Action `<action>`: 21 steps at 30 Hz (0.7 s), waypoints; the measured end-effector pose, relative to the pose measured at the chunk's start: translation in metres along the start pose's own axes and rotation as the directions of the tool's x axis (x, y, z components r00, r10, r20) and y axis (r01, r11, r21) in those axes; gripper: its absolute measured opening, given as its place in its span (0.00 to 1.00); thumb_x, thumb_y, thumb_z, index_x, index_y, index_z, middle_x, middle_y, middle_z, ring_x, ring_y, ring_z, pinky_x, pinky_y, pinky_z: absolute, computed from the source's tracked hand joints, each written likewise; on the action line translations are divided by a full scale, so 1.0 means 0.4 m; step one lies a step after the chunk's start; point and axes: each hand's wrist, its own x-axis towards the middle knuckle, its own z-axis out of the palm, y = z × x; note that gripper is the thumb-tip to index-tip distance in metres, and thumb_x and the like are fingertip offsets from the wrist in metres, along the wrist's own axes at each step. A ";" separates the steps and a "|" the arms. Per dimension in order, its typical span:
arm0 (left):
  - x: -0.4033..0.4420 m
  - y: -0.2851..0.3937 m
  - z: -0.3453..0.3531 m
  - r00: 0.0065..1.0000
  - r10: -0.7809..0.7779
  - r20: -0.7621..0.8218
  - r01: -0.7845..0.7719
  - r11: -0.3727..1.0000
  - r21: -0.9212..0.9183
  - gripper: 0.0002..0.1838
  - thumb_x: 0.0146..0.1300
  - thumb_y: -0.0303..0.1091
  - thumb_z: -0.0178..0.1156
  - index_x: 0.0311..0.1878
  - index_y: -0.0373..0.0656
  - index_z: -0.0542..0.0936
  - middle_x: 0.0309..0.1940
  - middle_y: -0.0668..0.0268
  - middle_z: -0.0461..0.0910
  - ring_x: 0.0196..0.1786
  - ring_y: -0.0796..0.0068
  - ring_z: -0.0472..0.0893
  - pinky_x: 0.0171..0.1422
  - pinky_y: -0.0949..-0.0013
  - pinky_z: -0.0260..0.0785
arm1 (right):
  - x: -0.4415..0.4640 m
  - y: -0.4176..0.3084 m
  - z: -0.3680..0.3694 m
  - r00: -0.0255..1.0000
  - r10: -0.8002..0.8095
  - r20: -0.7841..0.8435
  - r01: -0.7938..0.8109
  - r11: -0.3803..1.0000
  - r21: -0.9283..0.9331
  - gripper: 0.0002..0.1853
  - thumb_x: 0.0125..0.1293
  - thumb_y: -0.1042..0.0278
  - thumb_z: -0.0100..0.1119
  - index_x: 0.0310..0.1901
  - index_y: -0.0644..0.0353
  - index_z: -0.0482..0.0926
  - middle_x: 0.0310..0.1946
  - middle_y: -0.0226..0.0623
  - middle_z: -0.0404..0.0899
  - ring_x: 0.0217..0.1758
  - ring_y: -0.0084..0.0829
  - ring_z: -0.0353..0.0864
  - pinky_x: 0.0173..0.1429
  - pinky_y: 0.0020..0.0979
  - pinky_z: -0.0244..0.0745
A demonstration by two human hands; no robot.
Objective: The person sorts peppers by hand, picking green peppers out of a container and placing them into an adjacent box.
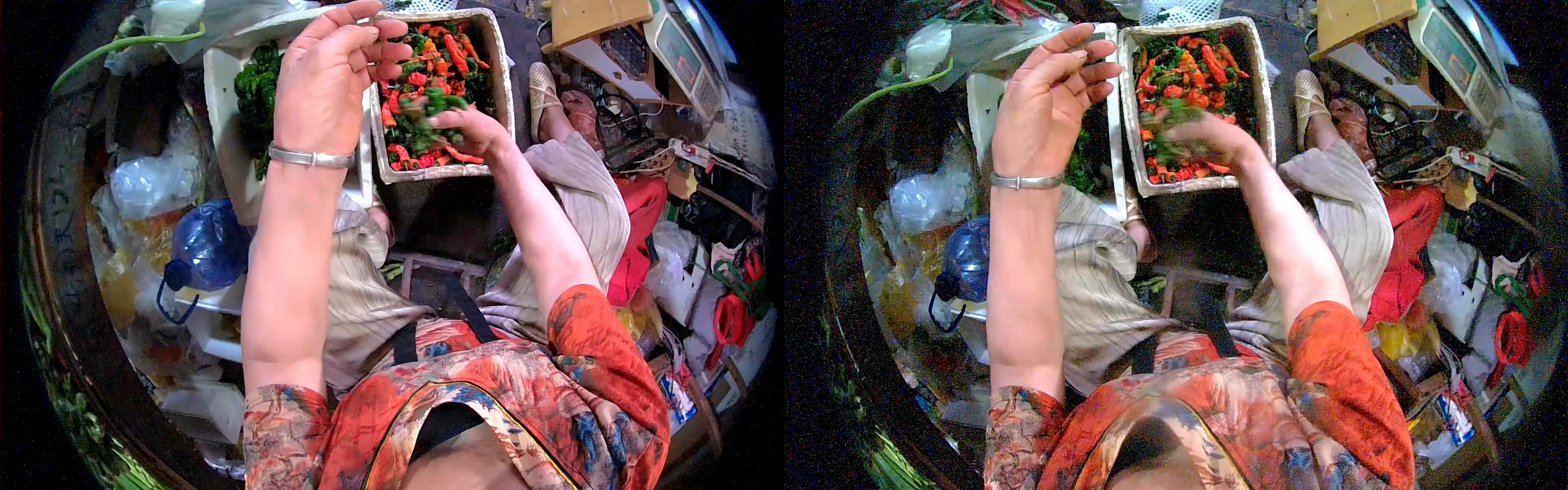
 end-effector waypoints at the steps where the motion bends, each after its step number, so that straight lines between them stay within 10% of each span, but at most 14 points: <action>1: 0.002 -0.002 0.000 1.000 0.002 -0.003 -0.002 1.000 0.008 0.16 0.65 0.26 0.50 0.55 0.37 0.74 0.44 0.57 0.81 0.43 0.66 0.82 0.48 0.66 0.72 | 0.015 -0.036 0.056 0.997 0.047 0.066 -0.037 0.989 -0.141 0.20 0.60 0.67 0.63 0.55 0.58 0.73 0.39 0.27 0.79 0.34 0.19 0.76 0.36 0.22 0.74; 8: -0.001 -0.007 -0.001 1.000 -0.008 0.002 0.008 1.000 -0.015 0.16 0.65 0.26 0.51 0.56 0.37 0.74 0.44 0.57 0.81 0.43 0.66 0.81 0.49 0.66 0.72 | 0.124 -0.078 0.203 0.998 0.041 0.051 -0.038 0.997 -0.064 0.24 0.63 0.67 0.60 0.60 0.63 0.70 0.43 0.37 0.81 0.43 0.29 0.83 0.46 0.29 0.79; 15: -0.042 0.014 0.022 1.000 -0.005 0.020 0.005 1.000 0.010 0.16 0.66 0.28 0.51 0.56 0.37 0.74 0.44 0.57 0.81 0.43 0.66 0.81 0.48 0.67 0.72 | 0.138 0.169 -0.126 0.949 0.103 -0.298 -0.287 0.676 -0.679 0.16 0.61 0.72 0.55 0.50 0.66 0.76 0.27 0.32 0.76 0.26 0.23 0.76 0.32 0.26 0.73; 21: -0.042 0.012 0.021 0.999 -0.022 0.025 0.021 1.000 0.018 0.17 0.66 0.29 0.52 0.57 0.37 0.74 0.45 0.58 0.81 0.43 0.67 0.81 0.49 0.68 0.70 | 0.183 0.331 -0.079 0.858 -0.119 -0.499 -0.411 0.423 -0.807 0.26 0.57 0.53 0.61 0.52 0.64 0.77 0.46 0.54 0.80 0.54 0.50 0.78 0.58 0.42 0.71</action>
